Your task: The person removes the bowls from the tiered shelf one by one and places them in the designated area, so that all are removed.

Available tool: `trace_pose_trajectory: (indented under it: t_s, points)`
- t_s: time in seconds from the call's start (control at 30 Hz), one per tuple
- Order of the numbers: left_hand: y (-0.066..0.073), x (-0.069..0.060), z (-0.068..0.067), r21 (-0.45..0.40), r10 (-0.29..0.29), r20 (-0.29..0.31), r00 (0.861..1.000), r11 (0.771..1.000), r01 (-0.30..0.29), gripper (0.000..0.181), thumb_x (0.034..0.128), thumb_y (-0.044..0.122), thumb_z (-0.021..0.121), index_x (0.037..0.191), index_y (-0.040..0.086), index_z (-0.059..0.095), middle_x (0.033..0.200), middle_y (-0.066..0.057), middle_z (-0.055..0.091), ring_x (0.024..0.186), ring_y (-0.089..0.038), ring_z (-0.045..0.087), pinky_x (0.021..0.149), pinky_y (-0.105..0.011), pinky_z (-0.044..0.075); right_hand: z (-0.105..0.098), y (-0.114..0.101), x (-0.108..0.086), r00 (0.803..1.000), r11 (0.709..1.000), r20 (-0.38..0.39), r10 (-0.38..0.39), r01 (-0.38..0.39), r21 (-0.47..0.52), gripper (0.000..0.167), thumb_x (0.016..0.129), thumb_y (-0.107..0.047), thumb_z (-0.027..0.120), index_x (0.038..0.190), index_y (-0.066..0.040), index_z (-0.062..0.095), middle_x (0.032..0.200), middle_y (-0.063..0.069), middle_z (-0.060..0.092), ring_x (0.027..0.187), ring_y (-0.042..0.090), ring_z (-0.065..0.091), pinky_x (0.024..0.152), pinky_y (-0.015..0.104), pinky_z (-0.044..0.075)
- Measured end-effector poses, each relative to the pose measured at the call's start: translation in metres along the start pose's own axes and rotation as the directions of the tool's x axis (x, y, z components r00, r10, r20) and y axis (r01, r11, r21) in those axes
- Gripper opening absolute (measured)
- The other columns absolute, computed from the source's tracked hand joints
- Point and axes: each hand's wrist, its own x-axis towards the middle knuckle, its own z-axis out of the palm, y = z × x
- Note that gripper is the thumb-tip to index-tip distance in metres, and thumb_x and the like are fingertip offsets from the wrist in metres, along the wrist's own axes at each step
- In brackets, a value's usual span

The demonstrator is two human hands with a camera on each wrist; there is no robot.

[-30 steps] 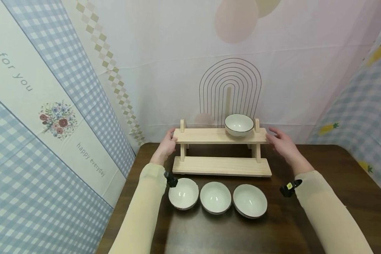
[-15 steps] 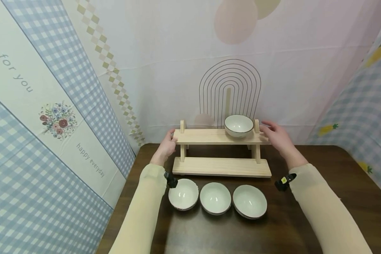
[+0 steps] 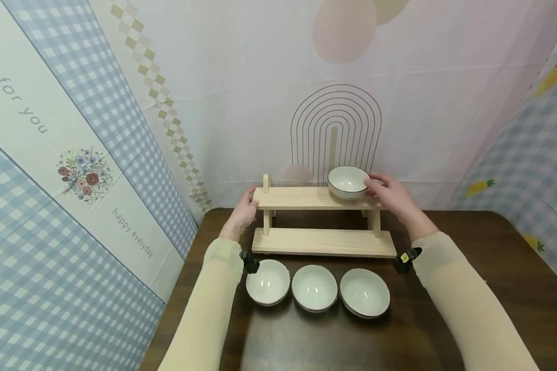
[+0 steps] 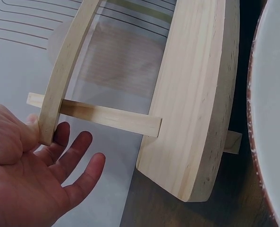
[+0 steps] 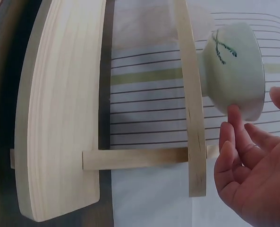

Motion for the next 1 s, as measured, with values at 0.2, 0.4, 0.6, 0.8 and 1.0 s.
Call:
trace_pose_trajectory:
  t_s: [0.2,0.4,0.6,0.8,1.0]
  points:
    - [0.003,0.000,0.000,-0.003,-0.002,0.003,1.000,1.000,0.002,0.057,0.1168,0.014,0.038,0.172,0.018,0.022,0.162,-0.022,0.040,0.137,-0.041,0.050,0.101,-0.052,0.050,0.003,-0.003,0.000,1.000,1.000,0.010,0.005,-0.005,-0.010,0.080,0.111,-0.051,0.052,0.168,-0.001,0.028,0.133,0.031,0.066,0.121,0.038,0.062,0.100,0.049,0.052]
    - [0.001,0.001,0.001,-0.005,0.003,0.001,1.000,1.000,-0.003,0.057,0.1166,0.014,0.038,0.171,0.017,0.022,0.160,-0.023,0.041,0.136,-0.045,0.049,0.095,-0.047,0.050,0.004,-0.002,0.002,1.000,1.000,0.013,0.008,-0.008,-0.001,0.078,0.111,-0.048,0.052,0.168,-0.001,0.027,0.127,0.027,0.070,0.114,0.033,0.066,0.090,0.040,0.054]
    - [0.000,0.002,0.001,-0.003,0.008,-0.008,1.000,1.000,-0.008,0.057,0.1168,0.014,0.037,0.172,0.016,0.021,0.157,-0.023,0.042,0.133,-0.047,0.049,0.091,-0.044,0.049,0.006,0.000,0.005,1.000,1.000,0.007,0.016,-0.016,0.020,0.076,0.111,-0.047,0.054,0.169,-0.005,0.028,0.119,0.022,0.074,0.098,0.020,0.069,0.082,0.032,0.054]
    - [-0.001,0.004,0.003,-0.003,0.009,-0.027,1.000,1.000,-0.009,0.057,0.1165,0.013,0.037,0.171,0.016,0.023,0.157,-0.024,0.043,0.135,-0.043,0.050,0.094,-0.047,0.051,0.006,0.003,0.010,1.000,0.996,0.017,0.002,-0.003,0.092,0.075,0.112,-0.042,0.053,0.170,-0.004,0.025,0.109,0.014,0.075,0.087,0.011,0.071,0.077,0.026,0.058]
    - [0.000,0.006,0.006,-0.010,0.010,-0.036,0.999,1.000,-0.010,0.057,0.1164,0.012,0.037,0.171,0.016,0.023,0.157,-0.023,0.042,0.133,-0.039,0.051,0.096,-0.048,0.051,0.005,0.003,0.014,0.999,0.990,0.039,0.000,-0.006,0.144,0.075,0.112,-0.039,0.053,0.171,-0.004,0.020,0.096,0.002,0.076,0.081,0.008,0.071,0.074,0.025,0.056]
